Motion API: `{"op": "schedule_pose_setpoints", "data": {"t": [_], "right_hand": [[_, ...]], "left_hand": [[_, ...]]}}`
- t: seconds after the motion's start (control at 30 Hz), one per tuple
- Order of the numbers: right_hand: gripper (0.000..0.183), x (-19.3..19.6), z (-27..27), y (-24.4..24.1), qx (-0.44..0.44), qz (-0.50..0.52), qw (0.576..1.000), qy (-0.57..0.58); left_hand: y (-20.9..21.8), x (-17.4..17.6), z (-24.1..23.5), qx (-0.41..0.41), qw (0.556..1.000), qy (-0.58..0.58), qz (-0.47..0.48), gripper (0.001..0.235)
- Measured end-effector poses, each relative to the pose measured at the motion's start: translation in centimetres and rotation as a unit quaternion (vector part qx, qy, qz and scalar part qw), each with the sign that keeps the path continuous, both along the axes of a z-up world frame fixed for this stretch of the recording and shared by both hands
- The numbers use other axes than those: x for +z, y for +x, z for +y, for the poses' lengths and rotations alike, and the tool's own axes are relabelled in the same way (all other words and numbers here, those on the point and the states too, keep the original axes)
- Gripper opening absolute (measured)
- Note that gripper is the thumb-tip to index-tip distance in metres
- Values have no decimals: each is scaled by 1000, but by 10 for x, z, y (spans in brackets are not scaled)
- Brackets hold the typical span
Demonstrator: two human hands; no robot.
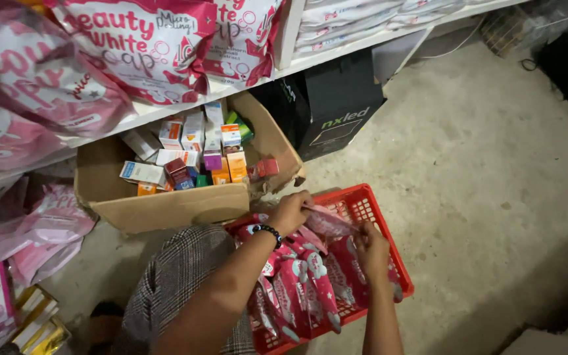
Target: Sorting various packaged beauty products from a pile on the floor into a storage crate.
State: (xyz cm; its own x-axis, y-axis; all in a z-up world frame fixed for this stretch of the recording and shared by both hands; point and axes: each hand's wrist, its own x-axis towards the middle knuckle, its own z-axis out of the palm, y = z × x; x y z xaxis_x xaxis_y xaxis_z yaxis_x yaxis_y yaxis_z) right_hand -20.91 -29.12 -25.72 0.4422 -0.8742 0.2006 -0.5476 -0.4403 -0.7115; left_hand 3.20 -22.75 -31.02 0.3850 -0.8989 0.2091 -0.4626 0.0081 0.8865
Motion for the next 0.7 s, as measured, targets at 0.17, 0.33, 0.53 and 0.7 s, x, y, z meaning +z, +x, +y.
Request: {"op": "schedule_pose_setpoints", "data": {"t": [0.17,0.33,0.53,0.7], "right_hand": [[29,19,4,16,20,19,998,48],[32,-16,-13,8,37,139,989,30],[32,-56,-14,3,59,171,983,28],[42,-66,-18,-5,55,183,981,32]], "left_hand": [[0,13,1,-25,998,62,-3,19],[-5,-21,-13,-24,987,146,-61,21],[-16,-14,-4,-15,957,247,-152,21],[-14,40,38,-33,964,236,-117,26]]}}
